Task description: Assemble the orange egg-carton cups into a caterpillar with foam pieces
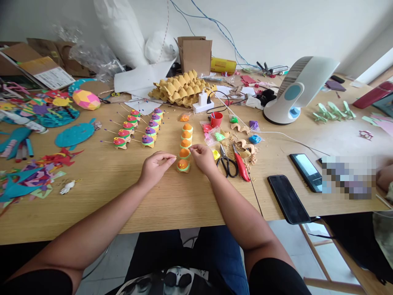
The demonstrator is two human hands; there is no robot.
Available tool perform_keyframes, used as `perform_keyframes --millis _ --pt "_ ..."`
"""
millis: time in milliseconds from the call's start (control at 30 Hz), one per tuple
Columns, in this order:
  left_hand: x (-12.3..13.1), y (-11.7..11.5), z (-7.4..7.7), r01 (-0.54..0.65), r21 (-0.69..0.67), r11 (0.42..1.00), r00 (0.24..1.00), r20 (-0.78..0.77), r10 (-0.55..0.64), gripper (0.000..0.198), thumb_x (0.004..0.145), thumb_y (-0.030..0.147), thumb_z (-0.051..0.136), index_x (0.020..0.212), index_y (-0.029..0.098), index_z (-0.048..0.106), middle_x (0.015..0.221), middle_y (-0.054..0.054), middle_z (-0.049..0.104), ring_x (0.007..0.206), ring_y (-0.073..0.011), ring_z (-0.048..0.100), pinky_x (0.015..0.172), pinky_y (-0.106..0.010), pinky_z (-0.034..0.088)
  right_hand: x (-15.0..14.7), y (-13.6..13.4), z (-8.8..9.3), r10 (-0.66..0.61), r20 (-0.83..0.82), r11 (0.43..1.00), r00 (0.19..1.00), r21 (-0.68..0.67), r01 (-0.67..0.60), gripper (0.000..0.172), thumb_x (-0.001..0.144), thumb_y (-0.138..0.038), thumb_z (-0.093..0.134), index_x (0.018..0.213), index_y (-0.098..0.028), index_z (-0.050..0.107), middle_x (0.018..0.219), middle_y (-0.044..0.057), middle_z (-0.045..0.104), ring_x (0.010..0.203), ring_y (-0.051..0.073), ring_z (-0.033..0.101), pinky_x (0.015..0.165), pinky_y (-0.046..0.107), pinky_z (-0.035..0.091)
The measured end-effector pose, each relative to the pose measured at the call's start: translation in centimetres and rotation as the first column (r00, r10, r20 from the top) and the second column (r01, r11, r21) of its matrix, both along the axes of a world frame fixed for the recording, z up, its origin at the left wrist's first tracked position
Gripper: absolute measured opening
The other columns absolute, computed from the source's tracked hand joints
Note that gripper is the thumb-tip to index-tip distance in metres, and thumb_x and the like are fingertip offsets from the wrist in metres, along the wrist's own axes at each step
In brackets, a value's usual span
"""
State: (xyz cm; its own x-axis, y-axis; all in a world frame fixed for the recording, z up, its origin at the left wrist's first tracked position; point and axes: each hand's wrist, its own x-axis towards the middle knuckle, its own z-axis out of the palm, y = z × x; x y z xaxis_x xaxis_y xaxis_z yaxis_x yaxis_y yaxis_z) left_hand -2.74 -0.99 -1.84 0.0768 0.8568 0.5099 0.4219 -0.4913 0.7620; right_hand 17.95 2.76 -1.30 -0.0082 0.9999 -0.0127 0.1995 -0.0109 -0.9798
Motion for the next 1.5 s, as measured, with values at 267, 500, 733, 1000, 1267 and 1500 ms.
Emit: perform_keyframes --millis 267,500,733,1000,1267,1500 --pt "0.2 0.7 -0.8 -0.005 -0.103 0.995 0.998 0.064 0.012 0.017 0.089 0.036 0.074 0.092 0.021 0.080 0.092 -0.006 0.079 0.083 -0.0178 0.072 0.080 -0.031 0.058 -0.3 0.9 -0.3 0.046 0.229 0.997 0.972 0.045 -0.058 0.031 0.086 -0.042 0.063 0.095 -0.017 0.077 0.063 -0.004 0.050 0.059 0.012 0.041 0.060 0.029 0.031" --pt "0.2 0.8 -1.0 -0.023 -0.232 0.972 0.988 0.140 0.056 0.023 0.085 0.041 0.077 0.092 0.019 0.082 0.095 -0.007 0.082 0.083 -0.0192 0.075 0.077 -0.030 0.060 -0.3 0.4 0.1 0.091 0.258 0.993 0.962 0.055 -0.109 0.029 0.087 -0.041 0.063 0.095 -0.016 0.077 0.062 -0.005 0.049 0.059 0.012 0.039 0.061 0.028 0.030" --pt "0.1 0.7 -0.9 -0.022 -0.168 0.986 0.997 0.076 0.035 0.019 0.088 0.037 0.075 0.095 0.022 0.083 0.096 -0.006 0.081 0.086 -0.0195 0.074 0.078 -0.031 0.060 -0.6 -0.4 1.0 0.118 0.270 0.989 0.956 0.050 -0.136 0.026 0.086 -0.038 0.064 0.092 -0.016 0.076 0.063 -0.005 0.049 0.059 0.011 0.039 0.062 0.028 0.033" --pt "-0.1 0.6 -0.7 -0.022 -0.099 0.995 1.000 0.012 0.023 0.014 0.089 0.031 0.074 0.096 0.023 0.083 0.096 -0.005 0.080 0.087 -0.0181 0.073 0.076 -0.028 0.058 -0.8 -0.6 1.4 0.131 0.302 0.989 0.944 0.020 -0.144 0.025 0.087 -0.036 0.063 0.092 -0.015 0.076 0.062 -0.005 0.050 0.057 0.011 0.038 0.059 0.027 0.031" --pt "0.1 0.6 -0.7 -0.028 -0.143 0.989 0.998 0.046 0.035 0.014 0.087 0.032 0.076 0.093 0.021 0.081 0.095 -0.005 0.079 0.083 -0.0168 0.072 0.076 -0.028 0.058 -0.9 -0.6 1.4 0.143 0.315 0.987 0.938 0.026 -0.159 0.022 0.088 -0.033 0.063 0.090 -0.015 0.076 0.063 -0.004 0.050 0.060 0.011 0.041 0.059 0.026 0.031" --pt "0.1 0.6 -0.8 -0.042 -0.212 0.976 0.996 0.064 0.057 0.015 0.086 0.034 0.075 0.087 0.020 0.079 0.089 -0.004 0.078 0.078 -0.0165 0.070 0.075 -0.029 0.057 -0.9 -0.6 1.4 0.140 0.322 0.988 0.936 0.017 -0.153 0.022 0.089 -0.032 0.063 0.091 -0.015 0.076 0.062 -0.005 0.048 0.058 0.011 0.040 0.058 0.026 0.031"
